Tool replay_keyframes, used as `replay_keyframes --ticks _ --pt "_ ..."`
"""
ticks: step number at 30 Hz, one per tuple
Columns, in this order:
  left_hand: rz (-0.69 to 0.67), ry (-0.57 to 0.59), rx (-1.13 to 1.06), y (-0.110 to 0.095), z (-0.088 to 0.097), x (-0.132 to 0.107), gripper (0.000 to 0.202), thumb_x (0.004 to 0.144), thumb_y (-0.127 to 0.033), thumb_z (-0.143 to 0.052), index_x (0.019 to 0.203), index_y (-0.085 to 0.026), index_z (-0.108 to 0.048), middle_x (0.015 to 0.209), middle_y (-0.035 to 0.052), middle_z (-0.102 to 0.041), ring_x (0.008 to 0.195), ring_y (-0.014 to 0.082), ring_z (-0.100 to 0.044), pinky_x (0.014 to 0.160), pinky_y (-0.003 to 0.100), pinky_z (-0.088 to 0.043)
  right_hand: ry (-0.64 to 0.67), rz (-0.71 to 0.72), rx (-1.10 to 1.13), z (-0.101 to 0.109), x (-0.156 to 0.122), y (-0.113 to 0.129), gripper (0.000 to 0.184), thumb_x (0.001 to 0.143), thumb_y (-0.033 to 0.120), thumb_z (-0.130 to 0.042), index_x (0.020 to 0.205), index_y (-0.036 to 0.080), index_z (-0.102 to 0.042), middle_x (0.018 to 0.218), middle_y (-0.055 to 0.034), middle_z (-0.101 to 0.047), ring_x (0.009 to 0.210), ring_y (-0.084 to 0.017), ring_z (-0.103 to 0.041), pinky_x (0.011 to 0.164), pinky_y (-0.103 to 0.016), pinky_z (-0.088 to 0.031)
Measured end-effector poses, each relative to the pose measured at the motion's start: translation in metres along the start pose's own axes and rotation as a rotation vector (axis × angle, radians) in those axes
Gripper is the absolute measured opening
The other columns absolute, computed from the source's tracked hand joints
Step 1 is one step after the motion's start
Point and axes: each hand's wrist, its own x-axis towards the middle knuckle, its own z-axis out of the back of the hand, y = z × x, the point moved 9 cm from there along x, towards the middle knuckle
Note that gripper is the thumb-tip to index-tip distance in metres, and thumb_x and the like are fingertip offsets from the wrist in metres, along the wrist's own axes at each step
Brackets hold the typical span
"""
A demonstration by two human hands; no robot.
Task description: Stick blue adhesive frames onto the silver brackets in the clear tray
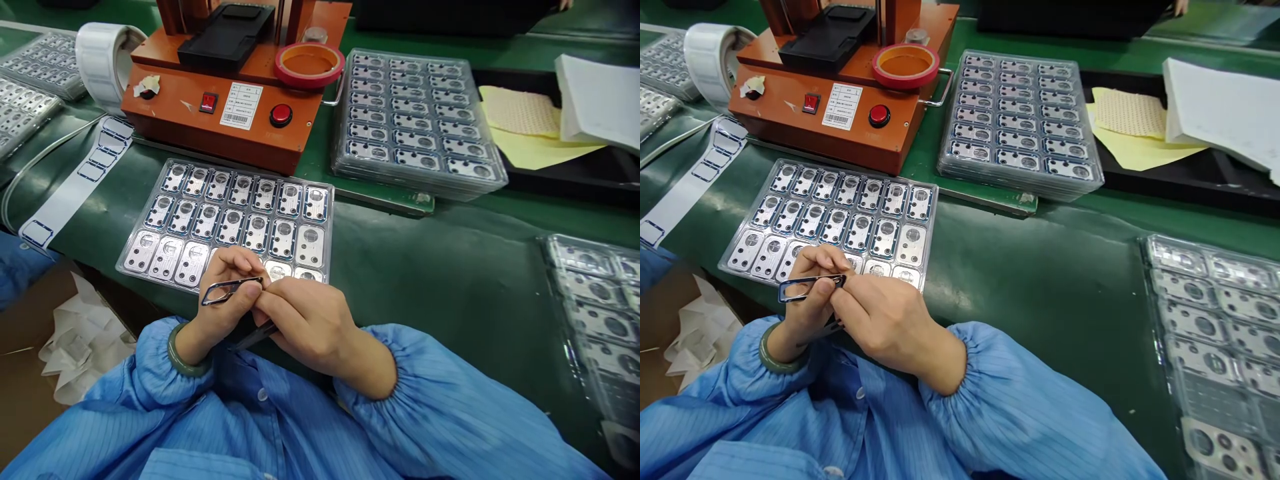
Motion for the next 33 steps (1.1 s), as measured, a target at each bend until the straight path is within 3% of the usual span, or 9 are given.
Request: replay_keyframes --ticks 6,10,14,17,19,25,29,33 --pt "0.096 -0.063 -0.095 0.009 0.004 0.0 0.009 0.084 -0.019 -0.059 0.089 -0.02 -0.051 0.088 0.0006 -0.055 0.071 0.0104 -0.059 0.065 0.025 -0.051 -0.013 0.022 0.023 -0.001 0.004 0.003 0.022 0.091 0.012 -0.049 0.073 0.016 -0.061 0.061 -0.0005 -0.057 0.053 -0.012 -0.047 0.047 -0.026 -0.036" --pt "0.12 -0.086 -0.17 0.009 0.004 0.002 0.007 0.084 -0.019 -0.056 0.087 -0.02 -0.05 0.085 0.0005 -0.057 0.066 0.0104 -0.059 0.061 0.025 -0.052 -0.079 -0.042 0.325 0.013 0.004 -0.011 0.01 0.087 0.017 -0.052 0.088 0.016 -0.062 0.078 -0.0056 -0.064 0.067 -0.015 -0.059 0.057 -0.026 -0.048" --pt "0.113 -0.04 -0.223 0.007 0.0 0.003 0.007 0.082 -0.02 -0.055 0.088 -0.019 -0.05 0.084 0.0008 -0.056 0.06 0.0109 -0.061 0.053 0.025 -0.053 -0.222 -0.361 0.627 0.022 -0.006 -0.055 0.023 0.096 0.027 -0.041 0.097 0.021 -0.063 0.087 -0.0054 -0.065 0.082 -0.018 -0.062 0.074 -0.034 -0.054" --pt "0.073 -0.023 -0.216 0.005 -0.001 0.003 0.01 0.082 -0.02 -0.055 0.09 -0.019 -0.05 0.086 0.0002 -0.053 0.058 0.0099 -0.06 0.048 0.023 -0.052 -0.326 -0.669 0.862 0.012 -0.02 -0.084 0.036 0.099 0.045 -0.035 0.092 0.022 -0.063 0.087 -0.0045 -0.066 0.073 -0.017 -0.065 0.065 -0.033 -0.057" --pt "0.047 -0.011 -0.198 0.004 -0.002 0.003 0.011 0.082 -0.019 -0.056 0.091 -0.019 -0.049 0.088 0.0001 -0.051 0.059 0.0095 -0.061 0.048 0.022 -0.052 -0.335 -0.767 0.991 0.001 -0.024 -0.088 0.039 0.097 0.052 -0.037 0.09 0.022 -0.061 0.085 -0.0042 -0.067 0.066 -0.016 -0.067 0.06 -0.032 -0.059" --pt "-0.004 0.018 -0.106 -0.001 -0.003 0.002 0.013 0.083 -0.019 -0.056 0.094 -0.021 -0.048 0.092 0.0 -0.048 0.062 0.0093 -0.062 0.052 0.023 -0.054 -0.317 -0.781 1.055 -0.009 -0.023 -0.081 0.024 0.083 0.045 -0.067 0.089 0.023 -0.059 0.084 -0.0008 -0.069 0.07 -0.016 -0.07 0.065 -0.033 -0.062" --pt "0.001 0.037 -0.075 -0.001 -0.004 0.001 0.016 0.083 -0.021 -0.057 0.096 -0.021 -0.047 0.092 0.0002 -0.048 0.061 0.0092 -0.062 0.052 0.023 -0.054 -0.345 -0.745 0.984 -0.004 -0.022 -0.075 0.019 0.081 0.038 -0.071 0.087 0.023 -0.061 0.081 -0.0006 -0.07 0.073 -0.016 -0.069 0.069 -0.031 -0.061" --pt "0.009 0.038 -0.063 0.0 -0.003 0.0 0.018 0.083 -0.023 -0.058 0.096 -0.022 -0.045 0.092 0.0003 -0.048 0.061 0.0093 -0.061 0.05 0.023 -0.054 -0.337 -0.764 0.901 -0.002 -0.022 -0.075 0.021 0.08 0.041 -0.072 0.084 0.023 -0.062 0.079 -0.0007 -0.069 0.071 -0.016 -0.068 0.065 -0.029 -0.059"
